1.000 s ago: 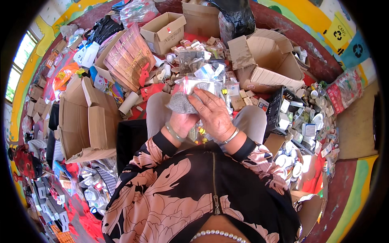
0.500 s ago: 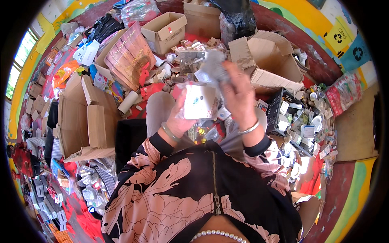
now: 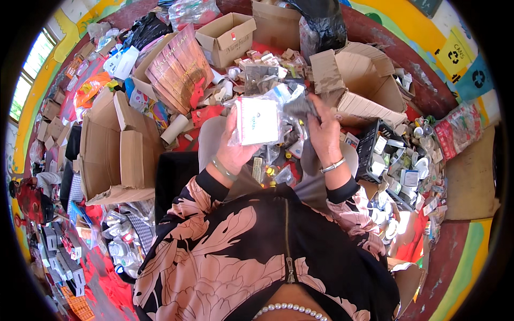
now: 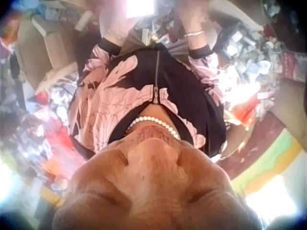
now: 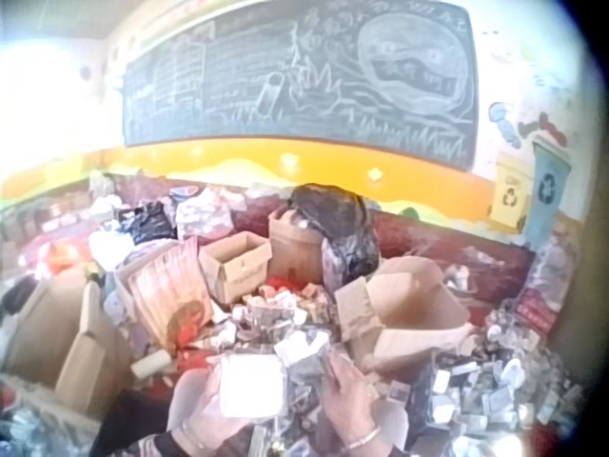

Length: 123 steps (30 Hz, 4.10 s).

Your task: The person sits on the floor surrounded by boxes and miscellaneous items. They pick up a small plastic bag, then a gold-colored metal container, and wipe it with a gray cloth. They then pick up a white circular lid and wipe it thoroughly with the cloth before placing it into a cardboard box.

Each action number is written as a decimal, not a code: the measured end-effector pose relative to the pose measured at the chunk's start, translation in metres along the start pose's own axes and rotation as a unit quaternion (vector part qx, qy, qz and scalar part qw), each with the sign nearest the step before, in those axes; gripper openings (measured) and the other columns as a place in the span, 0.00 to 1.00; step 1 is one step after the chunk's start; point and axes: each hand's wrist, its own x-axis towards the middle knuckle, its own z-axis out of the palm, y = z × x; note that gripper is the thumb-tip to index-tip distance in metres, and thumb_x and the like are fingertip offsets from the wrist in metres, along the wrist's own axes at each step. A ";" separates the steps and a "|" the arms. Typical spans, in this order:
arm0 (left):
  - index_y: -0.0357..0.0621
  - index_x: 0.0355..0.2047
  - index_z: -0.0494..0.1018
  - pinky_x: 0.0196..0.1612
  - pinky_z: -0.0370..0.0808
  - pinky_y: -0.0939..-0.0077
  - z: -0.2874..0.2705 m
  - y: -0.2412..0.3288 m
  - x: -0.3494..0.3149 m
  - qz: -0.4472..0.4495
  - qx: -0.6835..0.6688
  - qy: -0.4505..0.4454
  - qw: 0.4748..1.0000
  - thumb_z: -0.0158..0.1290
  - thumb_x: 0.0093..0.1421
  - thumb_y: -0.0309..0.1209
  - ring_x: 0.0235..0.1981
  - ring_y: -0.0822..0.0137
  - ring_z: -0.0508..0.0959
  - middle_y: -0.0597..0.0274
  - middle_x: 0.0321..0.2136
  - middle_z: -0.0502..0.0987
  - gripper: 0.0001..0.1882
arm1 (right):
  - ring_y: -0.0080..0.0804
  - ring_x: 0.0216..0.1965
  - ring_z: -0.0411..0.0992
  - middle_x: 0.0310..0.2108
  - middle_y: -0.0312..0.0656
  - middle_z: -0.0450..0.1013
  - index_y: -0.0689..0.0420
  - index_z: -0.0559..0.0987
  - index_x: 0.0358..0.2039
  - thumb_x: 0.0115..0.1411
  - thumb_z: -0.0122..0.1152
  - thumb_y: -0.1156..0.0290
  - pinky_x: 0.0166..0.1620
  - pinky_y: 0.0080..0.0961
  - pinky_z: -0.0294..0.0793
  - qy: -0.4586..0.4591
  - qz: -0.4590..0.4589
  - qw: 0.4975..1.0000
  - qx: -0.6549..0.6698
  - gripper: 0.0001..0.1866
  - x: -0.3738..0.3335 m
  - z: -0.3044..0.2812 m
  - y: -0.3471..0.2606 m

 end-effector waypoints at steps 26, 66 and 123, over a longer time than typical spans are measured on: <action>0.36 0.62 0.45 0.56 0.58 0.75 0.022 -0.038 0.022 0.196 0.307 0.099 0.926 0.51 0.60 0.43 0.55 0.69 0.62 0.58 0.55 0.61 0.39 | 0.22 0.42 0.65 0.47 0.38 0.66 0.56 0.58 0.60 0.56 0.60 0.68 0.46 0.19 0.67 -0.080 0.194 0.899 0.384 0.33 -0.027 0.036 -0.026; 0.45 0.57 0.58 0.55 0.66 0.61 0.036 -0.021 0.010 0.129 0.217 -0.041 0.967 0.33 0.58 0.63 0.54 0.58 0.66 0.56 0.53 0.65 0.39 | 0.44 0.43 0.69 0.44 0.47 0.71 0.59 0.78 0.40 0.41 0.56 0.86 0.47 0.30 0.70 -0.060 -0.234 0.969 0.044 0.22 -0.031 0.020 -0.050; 0.43 0.56 0.59 0.59 0.54 0.45 0.014 0.011 -0.005 0.014 0.000 0.010 1.000 0.43 0.61 0.52 0.56 0.49 0.63 0.54 0.54 0.65 0.30 | 0.14 0.29 0.65 0.30 0.32 0.71 0.58 0.76 0.39 0.57 0.52 0.78 0.33 0.15 0.66 0.008 0.196 0.969 0.149 0.09 -0.002 -0.025 0.009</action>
